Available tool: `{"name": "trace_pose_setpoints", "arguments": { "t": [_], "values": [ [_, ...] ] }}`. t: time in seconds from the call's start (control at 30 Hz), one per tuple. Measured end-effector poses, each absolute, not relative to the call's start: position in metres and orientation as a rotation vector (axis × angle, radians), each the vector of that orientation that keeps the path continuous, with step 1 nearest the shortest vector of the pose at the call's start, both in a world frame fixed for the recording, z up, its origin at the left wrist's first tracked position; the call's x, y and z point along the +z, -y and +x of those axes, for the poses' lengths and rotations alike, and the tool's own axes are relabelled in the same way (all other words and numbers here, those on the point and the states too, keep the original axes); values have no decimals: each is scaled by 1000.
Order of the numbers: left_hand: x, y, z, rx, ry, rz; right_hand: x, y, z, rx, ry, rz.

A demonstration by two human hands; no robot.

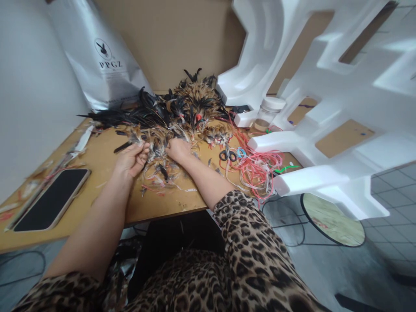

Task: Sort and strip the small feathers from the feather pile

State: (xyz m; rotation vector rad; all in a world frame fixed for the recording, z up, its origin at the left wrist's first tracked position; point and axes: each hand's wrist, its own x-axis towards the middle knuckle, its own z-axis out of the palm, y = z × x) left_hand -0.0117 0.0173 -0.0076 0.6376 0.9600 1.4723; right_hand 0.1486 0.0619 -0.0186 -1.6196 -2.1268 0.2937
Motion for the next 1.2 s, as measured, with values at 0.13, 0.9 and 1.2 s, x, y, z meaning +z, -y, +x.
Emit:
{"name": "trace_pose_setpoints", "arguments": {
  "t": [0.13, 0.9, 1.2],
  "values": [
    [-9, -17, -12, 1459, -961, 651, -19, -65, 151, 401, 2031, -1579],
    [-13, -15, -6, 1279, -993, 720, -1, -57, 145, 1185, 1588, -917],
    [-15, -16, -6, 1282, -975, 739, -6, -57, 142, 1087, 1705, -897]
  ]
}}
